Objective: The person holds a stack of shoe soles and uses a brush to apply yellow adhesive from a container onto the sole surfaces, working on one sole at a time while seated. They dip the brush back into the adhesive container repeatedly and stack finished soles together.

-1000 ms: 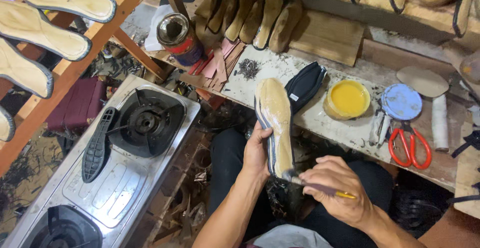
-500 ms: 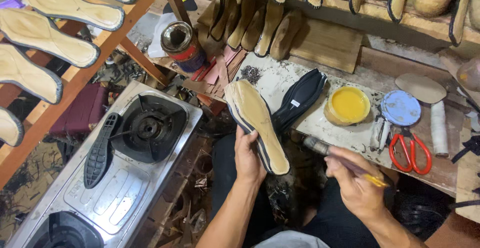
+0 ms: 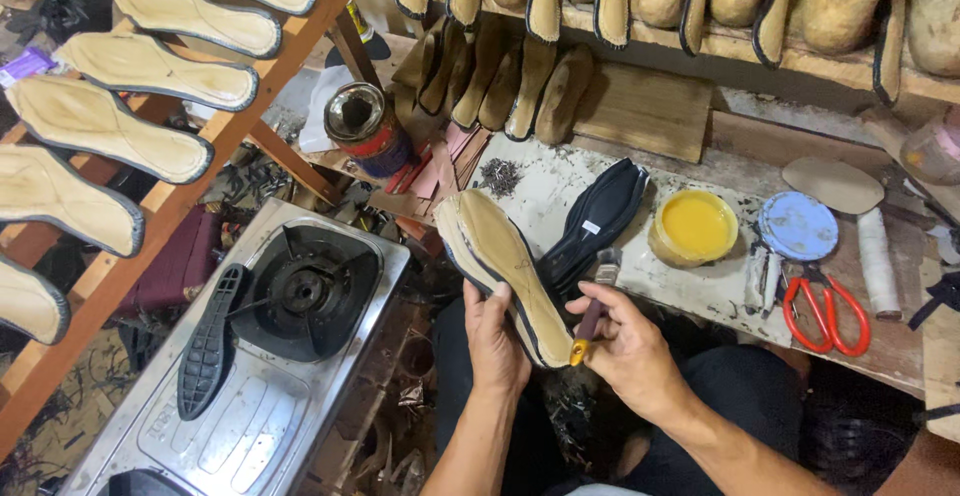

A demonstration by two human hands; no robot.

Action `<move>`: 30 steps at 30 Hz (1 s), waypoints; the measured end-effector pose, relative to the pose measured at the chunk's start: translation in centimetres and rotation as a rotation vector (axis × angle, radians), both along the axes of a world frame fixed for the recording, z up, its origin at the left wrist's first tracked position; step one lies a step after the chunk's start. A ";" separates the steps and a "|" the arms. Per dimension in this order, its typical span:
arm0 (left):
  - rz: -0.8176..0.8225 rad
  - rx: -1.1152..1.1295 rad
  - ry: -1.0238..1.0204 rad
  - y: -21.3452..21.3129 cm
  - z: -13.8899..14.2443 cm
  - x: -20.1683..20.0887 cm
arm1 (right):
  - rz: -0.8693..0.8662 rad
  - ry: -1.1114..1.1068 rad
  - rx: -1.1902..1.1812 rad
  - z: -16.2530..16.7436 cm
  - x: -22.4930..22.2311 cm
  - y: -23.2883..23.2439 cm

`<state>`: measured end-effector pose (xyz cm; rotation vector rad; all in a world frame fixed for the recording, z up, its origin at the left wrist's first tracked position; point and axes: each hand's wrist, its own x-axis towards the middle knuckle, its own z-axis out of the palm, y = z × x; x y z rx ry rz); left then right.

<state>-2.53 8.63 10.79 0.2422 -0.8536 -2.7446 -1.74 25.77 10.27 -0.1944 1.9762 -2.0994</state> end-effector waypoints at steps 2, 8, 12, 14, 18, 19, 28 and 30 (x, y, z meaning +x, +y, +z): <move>0.017 0.028 -0.002 -0.6 -0.1 0.1 | 0.026 0.022 0.012 0.5 -0.4 -0.3; 0.086 -0.110 -0.103 -5.0 -2.8 0.8 | -0.156 -0.197 -0.112 4.0 -4.4 -0.7; 0.105 -0.188 -0.163 -6.6 -6.4 2.2 | -0.359 -0.129 -0.064 5.1 -11.4 -0.2; 0.111 -0.222 -0.198 -6.8 -7.9 2.8 | -0.425 -0.042 -0.077 4.7 -15.7 0.2; 0.096 -0.290 -0.240 -6.6 -10.0 2.9 | -0.565 0.024 -0.211 2.2 -24.7 0.1; 0.088 -0.299 -0.241 -6.6 -10.2 2.9 | -0.585 0.017 -0.214 1.4 -26.4 0.0; 0.031 -0.284 -0.208 -7.4 -11.1 2.0 | -0.676 -0.085 0.113 -0.9 -33.2 -1.9; 0.042 -0.309 -0.172 -7.3 -11.3 1.8 | -0.701 0.182 0.553 -1.1 -33.3 -2.0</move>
